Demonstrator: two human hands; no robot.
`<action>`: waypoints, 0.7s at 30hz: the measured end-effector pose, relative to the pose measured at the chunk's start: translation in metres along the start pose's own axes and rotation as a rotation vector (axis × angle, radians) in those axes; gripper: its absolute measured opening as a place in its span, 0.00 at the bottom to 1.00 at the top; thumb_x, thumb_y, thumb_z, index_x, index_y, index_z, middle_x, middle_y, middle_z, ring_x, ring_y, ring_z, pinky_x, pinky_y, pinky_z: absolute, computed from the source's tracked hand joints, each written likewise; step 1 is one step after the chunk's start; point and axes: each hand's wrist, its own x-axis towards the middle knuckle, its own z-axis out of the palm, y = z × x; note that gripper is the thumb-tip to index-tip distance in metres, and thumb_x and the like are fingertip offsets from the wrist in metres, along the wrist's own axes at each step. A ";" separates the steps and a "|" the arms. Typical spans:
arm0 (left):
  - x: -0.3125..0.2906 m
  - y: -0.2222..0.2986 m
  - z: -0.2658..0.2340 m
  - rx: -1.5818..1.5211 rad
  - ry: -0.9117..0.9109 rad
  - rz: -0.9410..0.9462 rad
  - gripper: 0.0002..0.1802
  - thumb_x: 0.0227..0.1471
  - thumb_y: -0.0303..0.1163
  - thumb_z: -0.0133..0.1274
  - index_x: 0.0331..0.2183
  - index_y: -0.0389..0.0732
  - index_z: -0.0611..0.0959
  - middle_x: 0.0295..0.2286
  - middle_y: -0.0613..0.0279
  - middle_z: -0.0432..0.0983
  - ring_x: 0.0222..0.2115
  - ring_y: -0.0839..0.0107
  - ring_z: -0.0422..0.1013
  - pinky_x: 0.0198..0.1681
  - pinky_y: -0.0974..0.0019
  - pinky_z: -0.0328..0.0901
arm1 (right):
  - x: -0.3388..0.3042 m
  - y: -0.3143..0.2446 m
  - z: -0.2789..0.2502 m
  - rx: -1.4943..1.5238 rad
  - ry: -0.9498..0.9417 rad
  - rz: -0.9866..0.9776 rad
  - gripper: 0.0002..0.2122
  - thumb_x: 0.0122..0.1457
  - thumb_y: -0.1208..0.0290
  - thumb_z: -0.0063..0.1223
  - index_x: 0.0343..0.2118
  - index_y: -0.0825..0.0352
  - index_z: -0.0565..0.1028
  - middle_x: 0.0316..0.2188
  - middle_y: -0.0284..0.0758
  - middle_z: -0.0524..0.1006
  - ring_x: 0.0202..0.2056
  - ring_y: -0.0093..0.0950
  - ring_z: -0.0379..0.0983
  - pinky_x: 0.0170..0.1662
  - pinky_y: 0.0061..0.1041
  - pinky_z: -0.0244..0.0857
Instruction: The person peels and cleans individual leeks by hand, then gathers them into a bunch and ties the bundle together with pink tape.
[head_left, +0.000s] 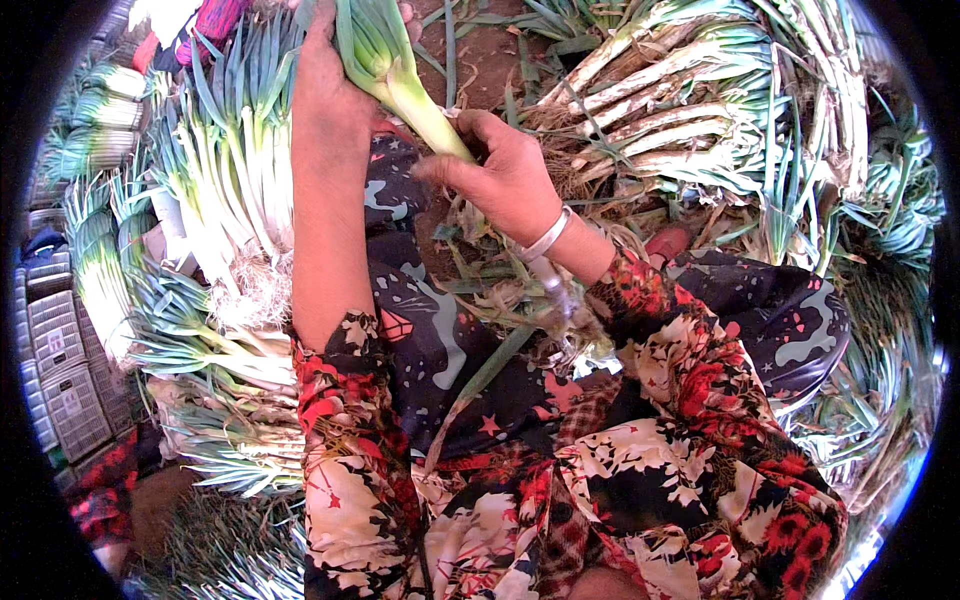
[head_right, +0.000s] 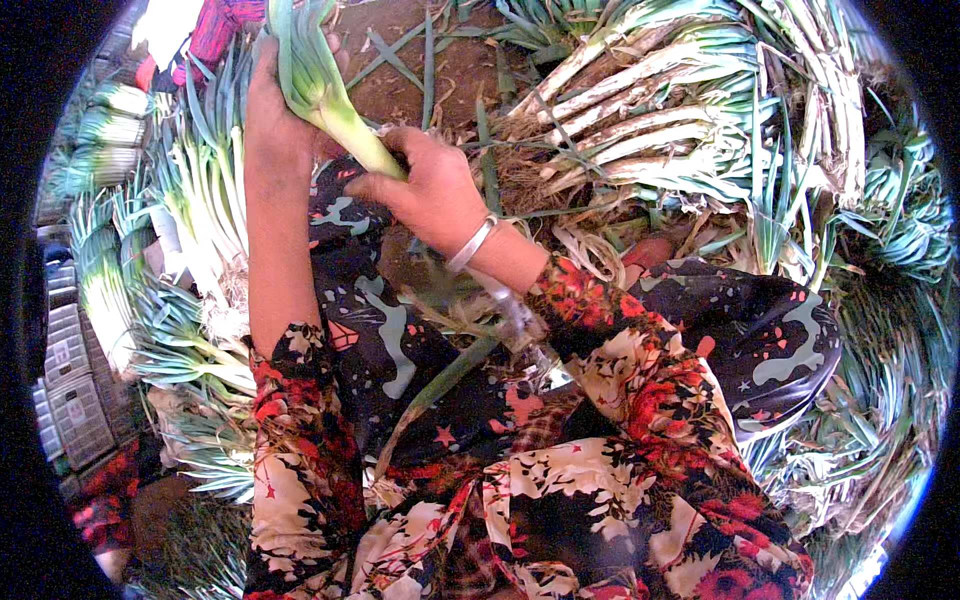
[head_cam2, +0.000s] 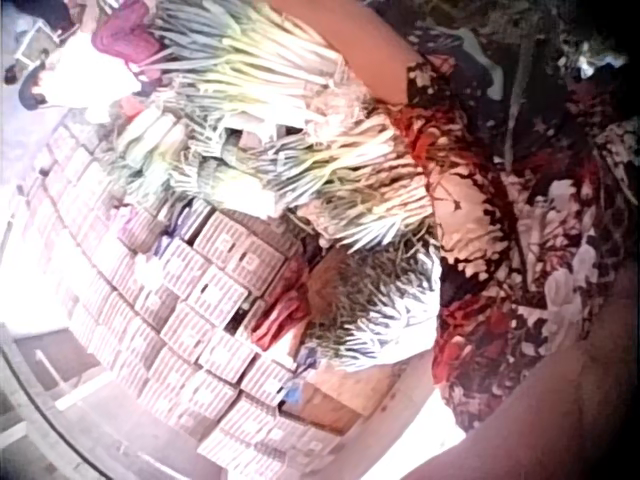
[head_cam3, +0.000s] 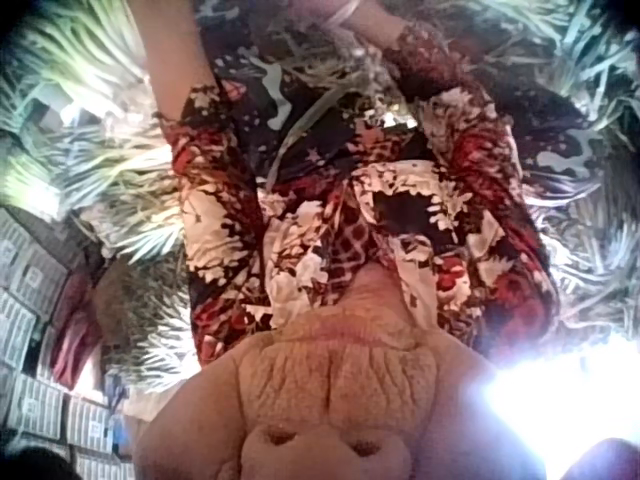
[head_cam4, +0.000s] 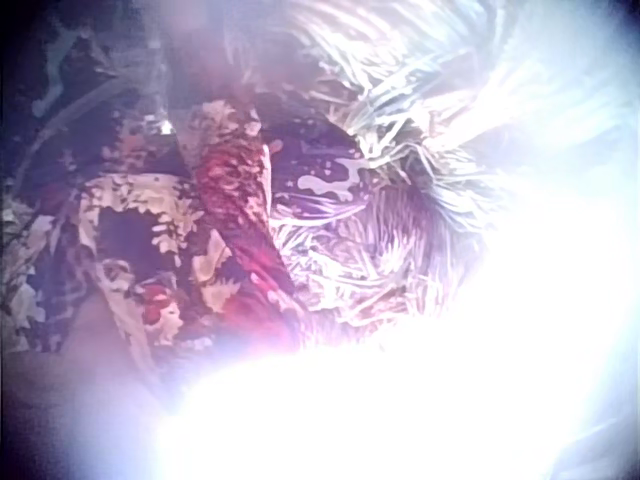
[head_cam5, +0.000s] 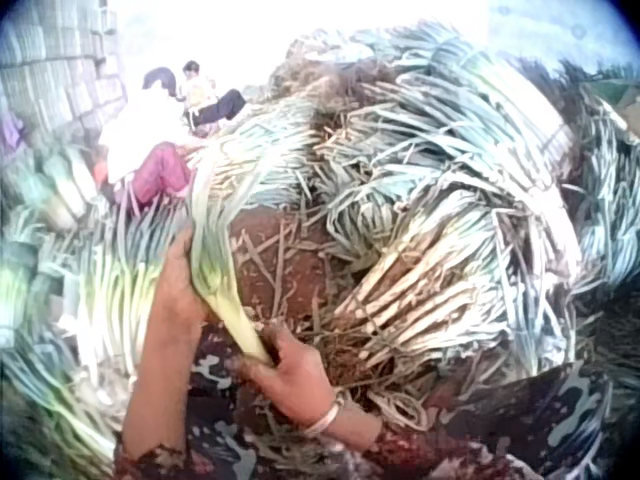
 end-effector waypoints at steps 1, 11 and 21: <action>-0.001 -0.001 0.008 0.047 0.057 0.021 0.21 0.56 0.43 0.35 0.41 0.36 0.72 0.33 0.53 0.74 0.31 0.60 0.72 0.38 0.57 0.68 | 0.001 0.000 0.002 -0.121 0.076 -0.114 0.19 0.46 0.63 0.58 0.37 0.73 0.71 0.25 0.40 0.75 0.24 0.28 0.72 0.29 0.24 0.65; -0.022 0.002 0.039 0.041 0.155 0.003 0.26 0.55 0.50 0.34 0.39 0.35 0.72 0.31 0.50 0.73 0.31 0.59 0.71 0.38 0.59 0.68 | 0.006 -0.003 -0.001 -0.050 0.125 -0.084 0.11 0.52 0.67 0.50 0.31 0.71 0.73 0.23 0.44 0.73 0.23 0.40 0.71 0.27 0.31 0.64; -0.032 0.021 0.042 0.118 0.207 0.105 0.22 0.56 0.44 0.36 0.35 0.31 0.69 0.31 0.50 0.70 0.31 0.60 0.70 0.33 0.57 0.68 | 0.018 0.040 -0.013 -0.285 0.227 -0.136 0.11 0.49 0.66 0.49 0.19 0.70 0.71 0.16 0.46 0.70 0.18 0.42 0.68 0.22 0.36 0.61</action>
